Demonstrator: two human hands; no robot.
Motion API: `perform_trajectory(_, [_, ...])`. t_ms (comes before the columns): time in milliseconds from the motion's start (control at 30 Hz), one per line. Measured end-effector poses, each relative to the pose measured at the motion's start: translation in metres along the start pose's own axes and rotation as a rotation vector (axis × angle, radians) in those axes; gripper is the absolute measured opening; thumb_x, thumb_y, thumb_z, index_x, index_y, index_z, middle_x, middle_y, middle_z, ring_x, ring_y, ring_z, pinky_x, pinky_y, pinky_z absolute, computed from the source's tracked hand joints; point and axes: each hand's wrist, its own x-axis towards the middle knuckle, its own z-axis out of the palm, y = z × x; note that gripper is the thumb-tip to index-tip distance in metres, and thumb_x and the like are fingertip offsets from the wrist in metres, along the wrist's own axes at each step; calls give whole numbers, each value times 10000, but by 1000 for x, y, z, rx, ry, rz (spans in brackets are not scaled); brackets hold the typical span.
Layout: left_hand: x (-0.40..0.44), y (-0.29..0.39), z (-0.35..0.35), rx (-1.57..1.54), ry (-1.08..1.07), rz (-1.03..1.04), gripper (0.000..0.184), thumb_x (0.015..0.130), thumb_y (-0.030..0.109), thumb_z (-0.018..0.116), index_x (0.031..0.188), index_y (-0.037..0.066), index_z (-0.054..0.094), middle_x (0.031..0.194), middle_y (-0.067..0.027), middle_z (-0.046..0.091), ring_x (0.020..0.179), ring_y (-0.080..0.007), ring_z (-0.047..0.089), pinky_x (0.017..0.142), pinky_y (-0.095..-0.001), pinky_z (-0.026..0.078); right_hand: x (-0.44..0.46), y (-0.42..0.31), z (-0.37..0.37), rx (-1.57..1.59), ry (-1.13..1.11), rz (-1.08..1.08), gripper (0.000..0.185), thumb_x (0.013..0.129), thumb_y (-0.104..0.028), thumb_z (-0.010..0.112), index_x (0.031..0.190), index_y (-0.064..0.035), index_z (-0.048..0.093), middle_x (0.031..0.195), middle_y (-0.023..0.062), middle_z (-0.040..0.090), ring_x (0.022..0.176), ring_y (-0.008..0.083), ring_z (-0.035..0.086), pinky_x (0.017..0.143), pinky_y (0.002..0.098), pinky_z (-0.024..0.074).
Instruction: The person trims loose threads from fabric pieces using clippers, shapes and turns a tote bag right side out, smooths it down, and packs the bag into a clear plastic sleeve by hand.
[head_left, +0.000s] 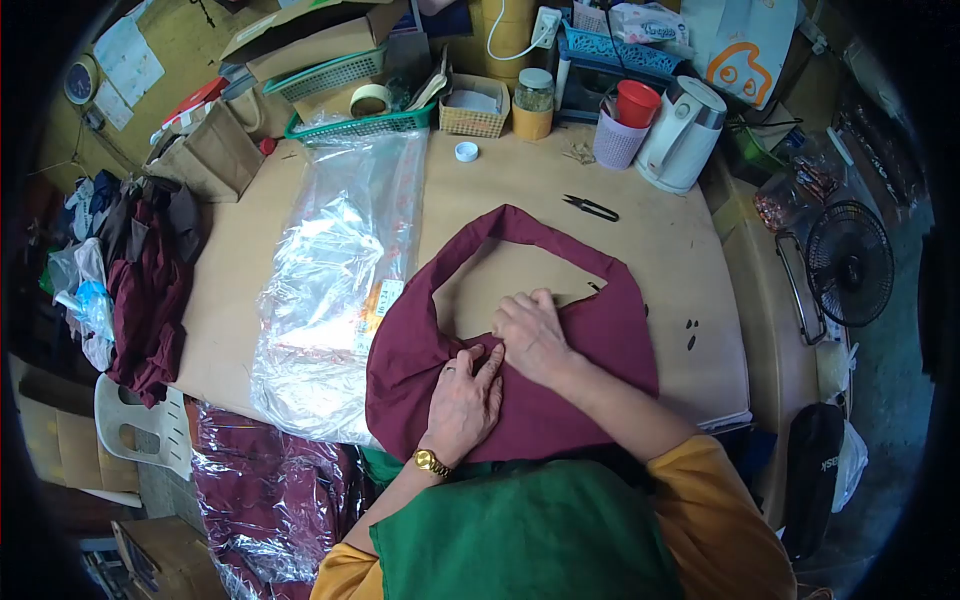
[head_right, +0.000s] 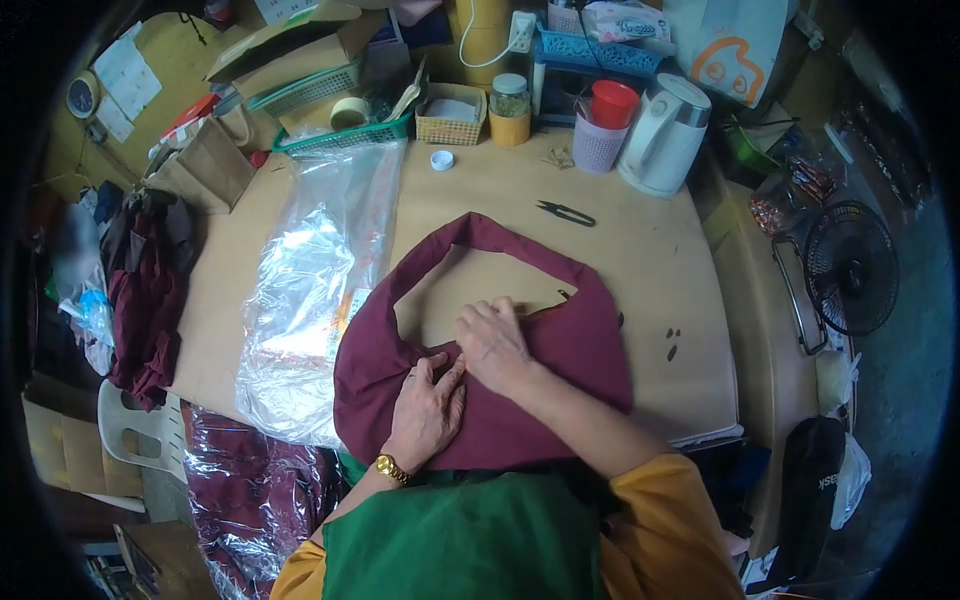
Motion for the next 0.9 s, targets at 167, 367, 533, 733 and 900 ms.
perform_trajectory(167, [1, 0, -3, -20, 3, -14, 448, 888, 163, 603, 1323, 63, 571, 1184, -174, 544, 1031, -327, 564, 927, -403, 473, -20, 18, -21, 142, 67, -43, 77, 727, -61, 657, 748, -131, 633, 822, 21, 571, 833, 217, 555, 824, 396, 351])
perform_trajectory(367, [2, -1, -3, -12, 7, -5, 450, 884, 164, 605, 1322, 66, 573, 1186, -172, 544, 1031, -324, 564, 930, -405, 472, 4, 26, -39, 54, -129, -112, 75, 718, -63, 641, 750, -124, 670, 872, 21, 591, 905, 232, 560, 848, 407, 377])
perform_trajectory(533, [2, -1, -4, -19, 2, -17, 445, 884, 165, 605, 1316, 66, 575, 1192, -173, 540, 1034, -326, 560, 930, -408, 470, -17, 25, -27, 189, -49, -120, 70, 776, -61, 605, 790, -118, 643, 890, 31, 582, 918, 231, 550, 826, 384, 385])
perform_trajectory(733, [4, -2, 0, 9, -5, -17, 458, 887, 171, 600, 1336, 86, 559, 1187, -173, 536, 1036, -327, 558, 928, -412, 468, -9, 14, -10, 119, -39, -114, 51, 768, -71, 624, 784, -116, 643, 870, 35, 575, 901, 230, 549, 798, 387, 379])
perform_trajectory(900, [5, -2, -2, 12, -16, -19, 475, 893, 175, 591, 1361, 112, 541, 1193, -172, 531, 1039, -332, 556, 930, -415, 465, -7, 35, -43, 79, -181, -81, 67, 755, -71, 621, 801, -107, 652, 887, 39, 572, 911, 233, 548, 806, 394, 391])
